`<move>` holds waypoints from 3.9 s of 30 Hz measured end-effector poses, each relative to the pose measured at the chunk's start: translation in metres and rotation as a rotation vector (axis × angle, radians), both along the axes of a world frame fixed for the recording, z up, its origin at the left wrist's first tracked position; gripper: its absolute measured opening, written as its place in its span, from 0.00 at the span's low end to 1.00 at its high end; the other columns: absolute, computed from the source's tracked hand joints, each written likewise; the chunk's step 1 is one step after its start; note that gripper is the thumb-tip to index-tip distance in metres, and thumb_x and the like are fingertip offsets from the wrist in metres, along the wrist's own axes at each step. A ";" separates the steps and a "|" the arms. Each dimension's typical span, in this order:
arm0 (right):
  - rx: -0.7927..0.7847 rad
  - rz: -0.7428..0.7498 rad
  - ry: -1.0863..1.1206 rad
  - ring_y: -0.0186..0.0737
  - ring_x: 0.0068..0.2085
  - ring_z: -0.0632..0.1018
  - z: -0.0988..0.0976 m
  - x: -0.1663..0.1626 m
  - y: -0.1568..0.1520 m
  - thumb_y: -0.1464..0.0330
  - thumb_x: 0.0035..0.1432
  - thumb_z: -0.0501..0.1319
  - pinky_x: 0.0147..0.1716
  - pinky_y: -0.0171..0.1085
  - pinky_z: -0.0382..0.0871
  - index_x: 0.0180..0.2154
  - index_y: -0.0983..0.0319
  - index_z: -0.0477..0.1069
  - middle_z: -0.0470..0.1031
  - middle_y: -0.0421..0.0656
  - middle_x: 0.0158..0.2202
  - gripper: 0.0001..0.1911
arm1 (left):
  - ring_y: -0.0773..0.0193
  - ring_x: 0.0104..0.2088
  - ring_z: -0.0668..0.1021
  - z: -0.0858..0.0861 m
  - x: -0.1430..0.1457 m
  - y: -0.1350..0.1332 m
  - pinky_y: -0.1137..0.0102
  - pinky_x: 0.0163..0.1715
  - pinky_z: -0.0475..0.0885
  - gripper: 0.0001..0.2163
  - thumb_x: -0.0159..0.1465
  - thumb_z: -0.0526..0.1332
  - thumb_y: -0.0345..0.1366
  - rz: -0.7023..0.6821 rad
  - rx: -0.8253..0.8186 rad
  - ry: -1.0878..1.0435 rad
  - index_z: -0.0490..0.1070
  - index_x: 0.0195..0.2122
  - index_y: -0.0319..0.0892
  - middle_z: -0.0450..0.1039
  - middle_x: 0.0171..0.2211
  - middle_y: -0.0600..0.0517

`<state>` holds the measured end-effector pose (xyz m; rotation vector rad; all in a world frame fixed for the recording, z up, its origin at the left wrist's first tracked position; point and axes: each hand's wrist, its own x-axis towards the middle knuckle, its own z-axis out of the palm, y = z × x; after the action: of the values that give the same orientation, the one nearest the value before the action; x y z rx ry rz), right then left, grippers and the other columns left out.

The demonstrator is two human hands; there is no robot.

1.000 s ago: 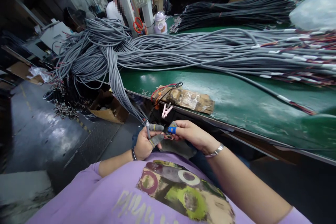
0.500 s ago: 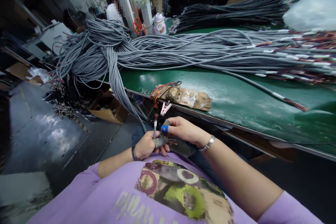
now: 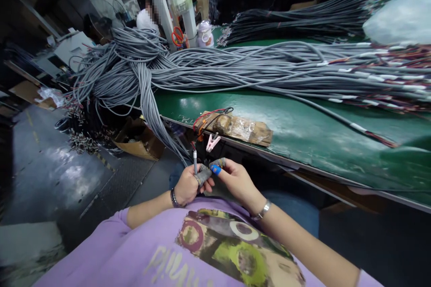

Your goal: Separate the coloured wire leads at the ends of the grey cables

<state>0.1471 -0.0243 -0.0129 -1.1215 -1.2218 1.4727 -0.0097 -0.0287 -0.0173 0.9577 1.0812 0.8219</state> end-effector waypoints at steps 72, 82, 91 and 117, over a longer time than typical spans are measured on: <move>-0.379 0.011 0.633 0.33 0.26 0.74 0.001 -0.013 0.058 0.54 0.53 0.67 0.26 0.32 0.69 0.32 0.61 0.76 0.77 0.41 0.28 0.16 | 0.72 0.11 0.67 0.026 0.001 0.010 0.77 0.10 0.49 0.20 0.48 0.68 0.51 0.086 -0.080 -0.142 0.64 0.25 0.40 0.70 0.16 0.54; -0.440 0.030 0.710 0.36 0.24 0.75 -0.006 -0.017 0.065 0.51 0.53 0.65 0.24 0.35 0.71 0.34 0.61 0.76 0.77 0.42 0.27 0.20 | 0.73 0.10 0.67 0.034 0.012 0.016 0.77 0.10 0.50 0.21 0.46 0.69 0.51 0.171 -0.074 -0.178 0.66 0.27 0.39 0.69 0.16 0.55; -0.438 -0.042 0.732 0.36 0.24 0.75 -0.006 -0.022 0.059 0.47 0.52 0.64 0.24 0.35 0.72 0.31 0.61 0.74 0.77 0.43 0.27 0.23 | 0.73 0.11 0.68 0.023 0.012 0.014 0.77 0.10 0.50 0.22 0.47 0.69 0.52 0.168 -0.072 -0.156 0.65 0.27 0.39 0.70 0.16 0.55; -0.342 0.072 0.608 0.37 0.22 0.73 -0.006 -0.013 0.058 0.51 0.50 0.67 0.22 0.37 0.69 0.33 0.60 0.77 0.76 0.41 0.24 0.19 | 0.72 0.12 0.68 0.019 0.021 0.013 0.77 0.11 0.49 0.22 0.48 0.68 0.52 0.264 -0.099 -0.202 0.65 0.29 0.40 0.70 0.17 0.55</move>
<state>0.1337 0.0340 -0.0192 -0.7487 -0.6053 1.9403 0.0111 -0.0160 0.0018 0.6411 1.0741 1.0470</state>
